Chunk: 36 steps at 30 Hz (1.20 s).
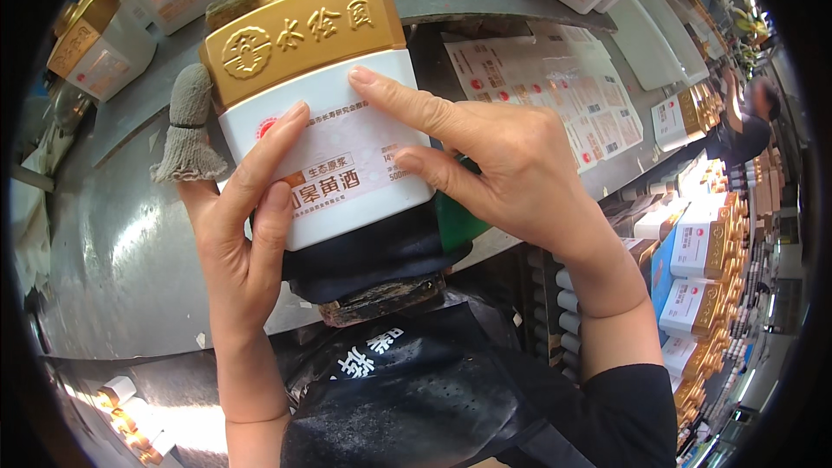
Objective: The person applies labels to white and gold bottles on a metal workbench. They pick up a bottle, apply a label to the back, smooth it with a green plastic scraper, and then apply a second label to the front. The person repeats this process for multiple bottles, placing finished ones on a nearby tray.
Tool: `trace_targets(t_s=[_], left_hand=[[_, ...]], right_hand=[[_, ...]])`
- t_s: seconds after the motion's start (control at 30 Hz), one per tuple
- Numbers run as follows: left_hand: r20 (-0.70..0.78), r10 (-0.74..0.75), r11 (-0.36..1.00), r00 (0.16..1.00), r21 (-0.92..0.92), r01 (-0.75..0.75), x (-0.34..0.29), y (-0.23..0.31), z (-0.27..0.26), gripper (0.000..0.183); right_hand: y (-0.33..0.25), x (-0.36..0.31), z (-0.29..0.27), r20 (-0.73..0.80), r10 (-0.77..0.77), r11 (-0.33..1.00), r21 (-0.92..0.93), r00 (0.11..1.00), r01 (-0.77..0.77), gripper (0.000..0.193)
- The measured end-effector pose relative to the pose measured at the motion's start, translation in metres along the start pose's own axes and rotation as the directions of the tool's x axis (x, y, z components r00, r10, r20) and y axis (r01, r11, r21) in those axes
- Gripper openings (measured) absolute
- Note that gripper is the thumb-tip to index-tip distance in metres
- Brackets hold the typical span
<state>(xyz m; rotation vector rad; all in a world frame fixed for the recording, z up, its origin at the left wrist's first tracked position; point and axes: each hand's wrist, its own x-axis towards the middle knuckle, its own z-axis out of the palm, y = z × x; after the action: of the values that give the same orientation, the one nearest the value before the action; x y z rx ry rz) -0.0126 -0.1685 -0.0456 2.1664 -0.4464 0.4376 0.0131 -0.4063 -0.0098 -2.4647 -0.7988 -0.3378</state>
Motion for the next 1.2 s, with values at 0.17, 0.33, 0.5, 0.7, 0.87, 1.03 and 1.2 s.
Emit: trace_targets(t_s=[0.17, 0.33, 0.5, 0.7, 0.87, 1.03, 1.2], left_hand=[[-0.040, -0.032, 0.999, 0.999, -0.040, 0.030, 0.003, 0.007, 0.002, 0.038], [-0.065, 0.120, 0.993, 0.991, 0.032, -0.118, 0.002, 0.001, 0.004, 0.038], [-0.039, 0.016, 0.997, 0.999, 0.073, -0.014, 0.000, 0.004, 0.002, 0.036], [-0.039, -0.022, 0.996, 0.999, -0.086, 0.019, -0.002, 0.000, 0.000, 0.042], [-0.070, -0.027, 0.986, 0.997, -0.166, 0.015, 0.001, -0.003, 0.001, 0.049], [-0.052, -0.005, 0.993, 0.999, -0.118, -0.002, 0.000, -0.009, 0.001, 0.051], [-0.100, -0.025, 0.972, 0.995, -0.237, 0.000, -0.002, -0.012, 0.002, 0.048]], right_hand=[[-0.003, 0.001, -0.001, -0.006, -0.002, 0.996, -0.093, 1.000, 0.002, 0.059], [0.004, -0.004, 0.006, -0.020, -0.165, 0.966, -0.204, 0.986, 0.157, 0.057], [-0.004, -0.002, 0.003, 0.060, -0.038, 0.992, -0.120, 0.998, 0.045, 0.058], [-0.002, -0.001, 0.002, 0.075, -0.037, 0.997, -0.060, 0.996, 0.042, 0.060], [-0.004, 0.002, -0.003, 0.114, -0.029, 0.999, -0.038, 0.993, 0.033, 0.062], [0.012, -0.001, -0.005, 0.019, 0.140, 0.900, 0.416, 0.990, -0.135, 0.054], [0.017, -0.021, -0.014, 0.166, 0.532, 0.184, 0.935, 0.830, -0.305, 0.029]])
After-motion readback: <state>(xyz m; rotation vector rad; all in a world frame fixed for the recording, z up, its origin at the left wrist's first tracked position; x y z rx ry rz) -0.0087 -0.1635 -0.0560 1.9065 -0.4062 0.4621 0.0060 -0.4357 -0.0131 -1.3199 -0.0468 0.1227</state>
